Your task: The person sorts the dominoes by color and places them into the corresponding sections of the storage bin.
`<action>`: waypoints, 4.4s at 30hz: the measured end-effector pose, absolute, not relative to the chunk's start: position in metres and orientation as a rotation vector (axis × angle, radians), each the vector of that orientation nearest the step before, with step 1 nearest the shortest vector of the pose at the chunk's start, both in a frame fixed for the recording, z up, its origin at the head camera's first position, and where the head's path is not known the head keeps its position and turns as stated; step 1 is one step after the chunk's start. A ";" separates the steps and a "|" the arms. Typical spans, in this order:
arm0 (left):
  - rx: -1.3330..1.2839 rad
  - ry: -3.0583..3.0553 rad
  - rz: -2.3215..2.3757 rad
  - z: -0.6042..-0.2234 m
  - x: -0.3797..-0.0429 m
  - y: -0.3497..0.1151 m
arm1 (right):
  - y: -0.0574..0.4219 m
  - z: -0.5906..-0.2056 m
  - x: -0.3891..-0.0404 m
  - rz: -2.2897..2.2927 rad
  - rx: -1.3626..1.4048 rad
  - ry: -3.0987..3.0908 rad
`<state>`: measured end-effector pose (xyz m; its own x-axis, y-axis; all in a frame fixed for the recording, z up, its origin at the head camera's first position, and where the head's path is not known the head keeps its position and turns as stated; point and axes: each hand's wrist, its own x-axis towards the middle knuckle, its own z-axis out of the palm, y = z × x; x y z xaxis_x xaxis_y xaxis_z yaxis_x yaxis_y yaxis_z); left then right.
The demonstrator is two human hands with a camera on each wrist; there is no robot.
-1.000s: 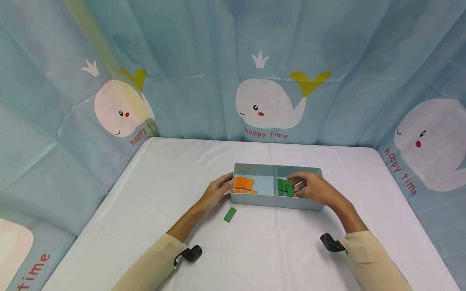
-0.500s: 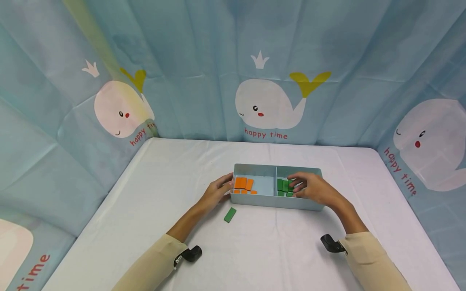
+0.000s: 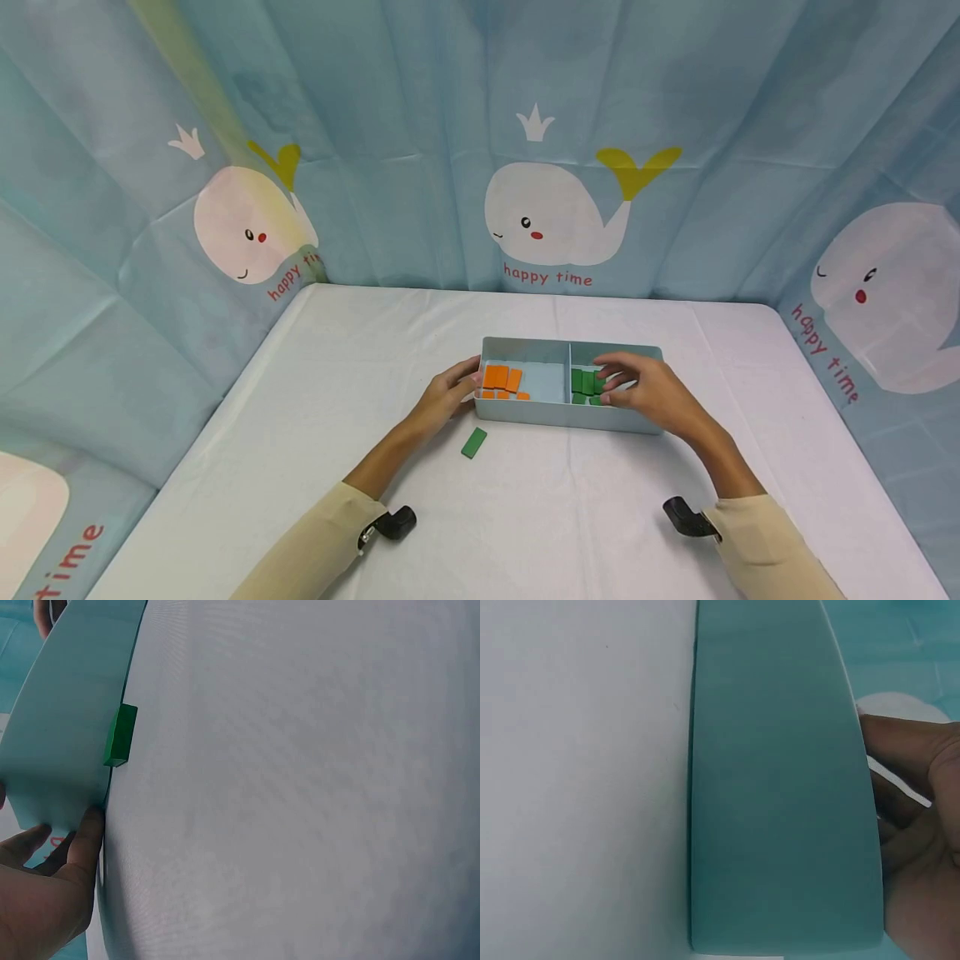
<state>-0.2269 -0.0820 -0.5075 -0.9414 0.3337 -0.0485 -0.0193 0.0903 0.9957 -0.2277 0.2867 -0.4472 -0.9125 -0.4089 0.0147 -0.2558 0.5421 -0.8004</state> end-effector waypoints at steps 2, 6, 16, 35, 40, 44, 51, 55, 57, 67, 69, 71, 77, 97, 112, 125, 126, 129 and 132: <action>0.312 2.110 1.930 -0.508 -0.227 -0.082 | 0.286 -0.448 -0.225 -1.314 -0.585 2.634; 0.310 2.114 1.922 -0.507 -0.227 -0.082 | 0.283 -0.447 -0.218 -1.351 -0.623 2.675; 0.315 2.112 1.925 -0.506 -0.227 -0.082 | 0.270 -0.447 -0.201 -1.541 -0.712 2.624; 0.324 2.088 1.943 -0.505 -0.226 -0.082 | 0.237 -0.459 -0.185 -1.614 -0.880 2.463; 0.331 2.083 1.952 -0.506 -0.226 -0.082 | 0.226 -0.462 -0.183 -1.603 -0.873 2.429; 0.318 2.087 1.950 -0.505 -0.225 -0.082 | 0.215 -0.464 -0.181 -1.570 -0.883 2.419; 0.309 2.094 1.944 -0.506 -0.226 -0.082 | 0.199 -0.475 -0.179 -1.488 -0.905 2.376; 0.308 2.104 1.942 -0.507 -0.226 -0.081 | 0.191 -0.479 -0.178 -1.454 -0.939 2.346; 0.310 2.106 1.945 -0.507 -0.226 -0.081 | 0.188 -0.480 -0.178 -1.440 -0.956 2.334; 0.307 2.125 1.941 -0.507 -0.226 -0.081 | 0.172 -0.483 -0.180 -1.373 -0.975 2.283; 0.311 2.118 1.944 -0.508 -0.227 -0.082 | 0.169 -0.483 -0.180 -1.349 -0.967 2.288; 0.313 2.116 1.945 -0.509 -0.227 -0.082 | 0.166 -0.484 -0.181 -1.327 -0.964 2.297; 0.320 2.104 1.948 -0.510 -0.228 -0.083 | 0.158 -0.487 -0.183 -1.285 -0.943 2.307; 0.319 2.114 1.941 -0.507 -0.226 -0.083 | 0.133 -0.486 -0.188 -1.191 -0.946 2.278; 0.338 2.086 1.952 -0.505 -0.225 -0.084 | 0.113 -0.491 -0.188 -1.098 -1.038 2.313; 0.351 2.095 1.955 -0.505 -0.225 -0.084 | 0.102 -0.494 -0.180 -0.971 -1.128 2.389; 0.349 2.097 1.955 -0.505 -0.225 -0.083 | 0.102 -0.494 -0.179 -0.964 -1.120 2.392; 0.341 2.101 1.952 -0.505 -0.225 -0.083 | 0.103 -0.493 -0.178 -0.951 -1.092 2.393; 0.347 2.114 1.943 -0.507 -0.226 -0.083 | 0.106 -0.493 -0.178 -0.963 -1.083 2.385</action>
<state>-0.2260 -0.0832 -0.5069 -0.9406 0.3388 -0.0220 0.0066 0.0830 0.9965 -0.1776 0.1061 -0.4926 -0.6471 -0.7617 -0.0339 -0.5244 0.4769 -0.7054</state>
